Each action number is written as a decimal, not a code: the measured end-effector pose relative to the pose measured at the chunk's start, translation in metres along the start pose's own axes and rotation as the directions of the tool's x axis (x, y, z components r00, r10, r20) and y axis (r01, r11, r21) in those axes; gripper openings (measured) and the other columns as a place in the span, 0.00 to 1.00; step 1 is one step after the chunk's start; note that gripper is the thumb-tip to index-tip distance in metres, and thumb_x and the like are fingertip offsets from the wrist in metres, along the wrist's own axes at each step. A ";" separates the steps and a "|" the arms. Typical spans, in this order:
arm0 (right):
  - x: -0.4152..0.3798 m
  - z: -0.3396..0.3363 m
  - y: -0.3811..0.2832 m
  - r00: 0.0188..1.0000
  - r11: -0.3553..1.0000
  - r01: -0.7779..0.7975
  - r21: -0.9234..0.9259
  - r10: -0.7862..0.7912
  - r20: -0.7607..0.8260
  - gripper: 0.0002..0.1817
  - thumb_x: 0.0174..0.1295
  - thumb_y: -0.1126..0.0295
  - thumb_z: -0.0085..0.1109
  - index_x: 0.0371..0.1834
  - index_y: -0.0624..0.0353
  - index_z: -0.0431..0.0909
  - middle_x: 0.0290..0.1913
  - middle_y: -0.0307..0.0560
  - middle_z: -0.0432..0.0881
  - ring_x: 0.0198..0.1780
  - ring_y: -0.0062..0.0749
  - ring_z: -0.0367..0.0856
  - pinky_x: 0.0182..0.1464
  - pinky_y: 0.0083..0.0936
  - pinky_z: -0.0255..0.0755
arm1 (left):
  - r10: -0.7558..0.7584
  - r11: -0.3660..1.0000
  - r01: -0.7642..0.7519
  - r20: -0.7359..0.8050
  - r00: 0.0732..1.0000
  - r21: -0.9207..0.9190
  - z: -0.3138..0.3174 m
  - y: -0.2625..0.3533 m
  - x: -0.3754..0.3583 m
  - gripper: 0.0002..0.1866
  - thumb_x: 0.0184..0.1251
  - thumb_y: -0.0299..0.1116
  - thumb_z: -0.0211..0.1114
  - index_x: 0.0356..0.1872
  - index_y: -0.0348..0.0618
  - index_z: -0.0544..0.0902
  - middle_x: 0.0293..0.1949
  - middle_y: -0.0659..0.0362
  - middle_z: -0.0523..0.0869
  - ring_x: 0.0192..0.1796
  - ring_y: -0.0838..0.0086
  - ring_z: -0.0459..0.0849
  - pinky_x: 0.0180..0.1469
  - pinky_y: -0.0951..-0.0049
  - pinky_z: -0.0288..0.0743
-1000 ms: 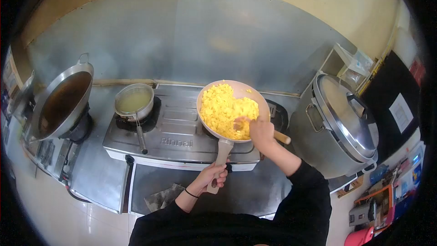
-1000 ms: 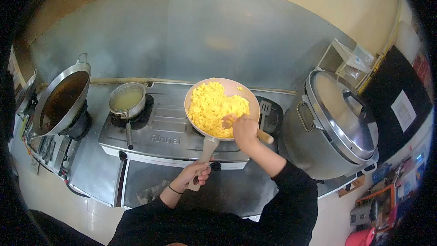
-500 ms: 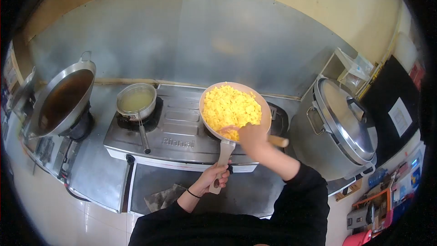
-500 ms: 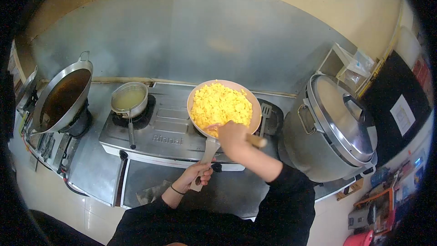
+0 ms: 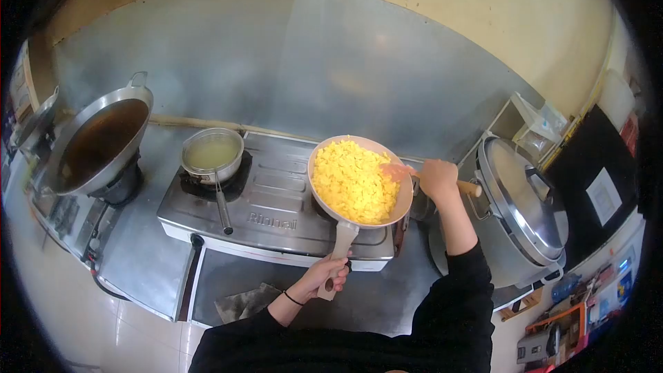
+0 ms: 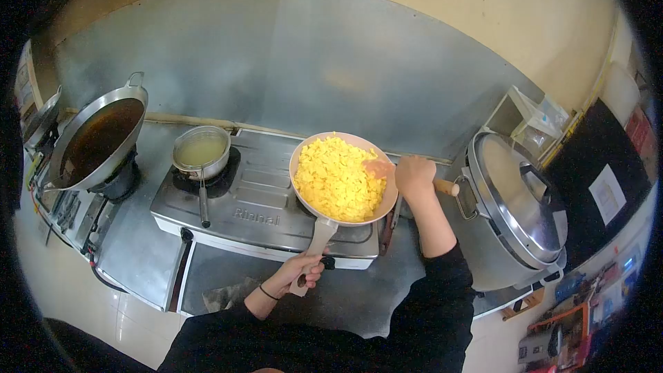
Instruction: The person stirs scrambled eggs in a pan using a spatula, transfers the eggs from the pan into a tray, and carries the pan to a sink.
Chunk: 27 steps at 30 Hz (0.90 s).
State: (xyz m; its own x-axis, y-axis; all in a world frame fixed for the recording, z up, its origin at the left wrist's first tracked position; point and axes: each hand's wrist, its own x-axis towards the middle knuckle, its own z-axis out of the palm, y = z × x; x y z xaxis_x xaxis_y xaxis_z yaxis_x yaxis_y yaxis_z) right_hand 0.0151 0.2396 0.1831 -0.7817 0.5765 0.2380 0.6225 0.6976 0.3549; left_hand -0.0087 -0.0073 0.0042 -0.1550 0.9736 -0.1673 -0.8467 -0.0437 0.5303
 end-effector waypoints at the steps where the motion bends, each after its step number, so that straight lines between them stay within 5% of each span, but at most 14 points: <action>1: 0.005 0.008 0.002 0.999 1.000 -0.001 -0.020 0.001 0.032 0.16 0.53 0.56 0.49 0.25 0.56 0.80 0.29 0.49 0.81 0.32 0.39 0.81 0.29 0.30 0.72 | -0.004 1.000 0.004 0.003 1.000 0.000 0.000 0.000 0.000 0.17 0.63 0.34 0.50 0.52 0.48 0.61 0.21 0.64 0.67 0.18 0.81 0.65 0.21 0.79 0.64; 3: 0.027 0.043 0.003 0.996 0.998 0.003 -0.059 0.002 0.092 0.20 0.55 0.52 0.48 0.28 0.59 0.80 0.30 0.51 0.80 0.33 0.41 0.80 0.31 0.32 0.72 | -0.016 1.000 0.016 -0.014 1.000 0.010 0.002 0.001 -0.001 0.17 0.63 0.34 0.50 0.52 0.48 0.61 0.21 0.64 0.67 0.18 0.81 0.65 0.21 0.79 0.64; 6: 0.054 0.097 -0.002 0.983 0.994 0.053 0.100 -0.069 0.170 0.14 0.53 0.60 0.49 0.30 0.57 0.81 0.33 0.51 0.80 0.38 0.39 0.79 0.38 0.30 0.72 | -0.025 0.999 0.025 -0.017 1.000 0.039 0.000 0.002 0.000 0.16 0.64 0.34 0.49 0.52 0.48 0.61 0.21 0.64 0.67 0.18 0.81 0.65 0.21 0.79 0.64; 9: 0.066 0.115 -0.004 0.941 0.905 0.002 0.426 -0.146 0.306 0.27 0.53 0.46 0.48 0.33 0.64 0.78 0.30 0.58 0.79 0.33 0.45 0.79 0.35 0.35 0.71 | -0.034 0.998 0.035 -0.009 0.999 0.050 -0.001 0.002 0.000 0.15 0.64 0.35 0.48 0.51 0.48 0.62 0.21 0.64 0.67 0.18 0.81 0.66 0.21 0.78 0.64; 12: 0.059 0.140 0.003 0.956 0.855 0.158 0.494 -0.259 0.141 0.23 0.53 0.49 0.50 0.34 0.61 0.78 0.27 0.59 0.78 0.31 0.47 0.78 0.34 0.36 0.70 | -0.045 0.998 0.045 -0.006 0.999 0.043 -0.003 0.002 0.000 0.15 0.64 0.35 0.48 0.51 0.49 0.62 0.21 0.64 0.67 0.18 0.81 0.66 0.21 0.78 0.64; 15: 0.035 0.130 0.012 0.932 0.831 0.355 0.428 -0.348 -0.097 0.18 0.52 0.54 0.51 0.37 0.54 0.77 0.24 0.59 0.76 0.29 0.48 0.77 0.32 0.38 0.70 | -0.034 0.999 0.034 -0.006 0.999 0.043 0.001 0.001 0.000 0.14 0.65 0.35 0.48 0.50 0.49 0.63 0.21 0.64 0.67 0.18 0.81 0.65 0.21 0.79 0.64; 18: -0.003 0.103 0.006 0.940 0.896 0.340 0.284 -0.328 -0.091 0.17 0.48 0.61 0.55 0.44 0.47 0.76 0.25 0.54 0.77 0.27 0.42 0.77 0.31 0.36 0.71 | -0.023 0.998 0.024 -0.019 1.000 0.052 0.002 0.001 0.000 0.14 0.64 0.35 0.48 0.50 0.49 0.63 0.21 0.64 0.67 0.19 0.81 0.65 0.21 0.79 0.64; 21: -0.035 0.086 0.012 0.881 0.850 0.452 0.270 -0.379 -0.284 0.20 0.48 0.63 0.55 0.48 0.40 0.73 0.25 0.51 0.75 0.23 0.40 0.77 0.26 0.33 0.70 | -0.028 0.999 0.029 -0.022 0.999 0.026 0.001 -0.001 0.000 0.14 0.64 0.35 0.48 0.50 0.49 0.62 0.21 0.64 0.67 0.19 0.82 0.65 0.21 0.79 0.64; 27: -0.095 -0.019 0.024 0.945 0.920 0.322 0.223 -0.300 -0.128 0.22 0.51 0.67 0.53 0.50 0.31 0.70 0.28 0.50 0.73 0.22 0.41 0.76 0.23 0.29 0.70 | -0.043 0.999 0.043 -0.047 0.998 0.008 0.004 0.001 -0.001 0.16 0.64 0.33 0.48 0.52 0.48 0.62 0.21 0.64 0.66 0.19 0.82 0.65 0.21 0.79 0.63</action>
State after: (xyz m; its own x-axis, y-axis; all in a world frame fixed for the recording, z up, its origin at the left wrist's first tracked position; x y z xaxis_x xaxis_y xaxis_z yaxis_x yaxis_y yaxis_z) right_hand 0.1038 0.1935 0.1865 -0.9305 0.2812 0.2346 0.3295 0.9225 0.2013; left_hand -0.0075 -0.0072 0.0080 -0.1422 0.9631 -0.2287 -0.8485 0.0004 0.5292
